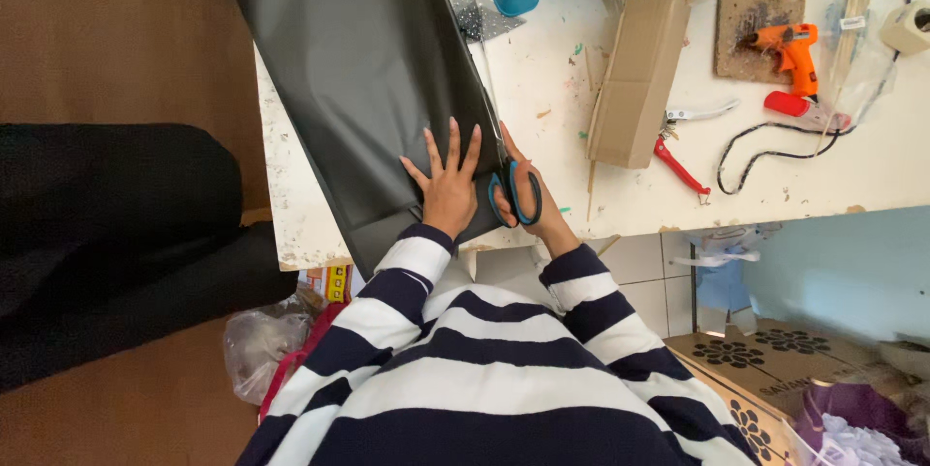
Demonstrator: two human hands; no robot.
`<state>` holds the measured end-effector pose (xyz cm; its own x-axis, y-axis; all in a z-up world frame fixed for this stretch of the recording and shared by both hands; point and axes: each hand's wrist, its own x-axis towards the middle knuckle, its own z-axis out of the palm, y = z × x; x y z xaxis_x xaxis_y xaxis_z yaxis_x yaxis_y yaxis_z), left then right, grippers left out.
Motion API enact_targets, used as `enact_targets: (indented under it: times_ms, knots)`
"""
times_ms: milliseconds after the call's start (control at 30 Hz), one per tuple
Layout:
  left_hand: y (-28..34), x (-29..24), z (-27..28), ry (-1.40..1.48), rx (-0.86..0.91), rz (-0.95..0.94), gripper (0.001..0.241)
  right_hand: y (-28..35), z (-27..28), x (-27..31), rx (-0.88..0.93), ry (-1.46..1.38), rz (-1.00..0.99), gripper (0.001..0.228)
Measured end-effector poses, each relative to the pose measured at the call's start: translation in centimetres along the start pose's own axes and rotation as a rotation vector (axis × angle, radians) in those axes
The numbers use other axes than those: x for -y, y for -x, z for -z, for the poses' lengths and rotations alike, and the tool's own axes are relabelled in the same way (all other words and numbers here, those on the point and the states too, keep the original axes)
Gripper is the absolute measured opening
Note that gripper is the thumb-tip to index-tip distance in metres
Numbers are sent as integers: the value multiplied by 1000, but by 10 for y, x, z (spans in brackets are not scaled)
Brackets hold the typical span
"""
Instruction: The person cuts a large sheet of dark gray material into smaller rectangular pieces using scissors. They then fold each piece and secure the folds with clear tape, stacking the finished pieces on the table.
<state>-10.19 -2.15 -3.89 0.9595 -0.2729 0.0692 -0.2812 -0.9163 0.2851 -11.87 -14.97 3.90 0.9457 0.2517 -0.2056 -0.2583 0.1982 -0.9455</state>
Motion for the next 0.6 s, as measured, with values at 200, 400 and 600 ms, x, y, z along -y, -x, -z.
enact_targets:
  times_ms: [200,400,600]
  knots:
    - [2,11,-24,8,11,-59,74,-10,6,-10,-65,51,26,93]
    - [7,9,-24,-2,-14,-92,66,-38,11,-4,-52,113,83,89]
    - [12,2,-25,-43,-53,-134,44,-65,11,17,-38,86,55,90]
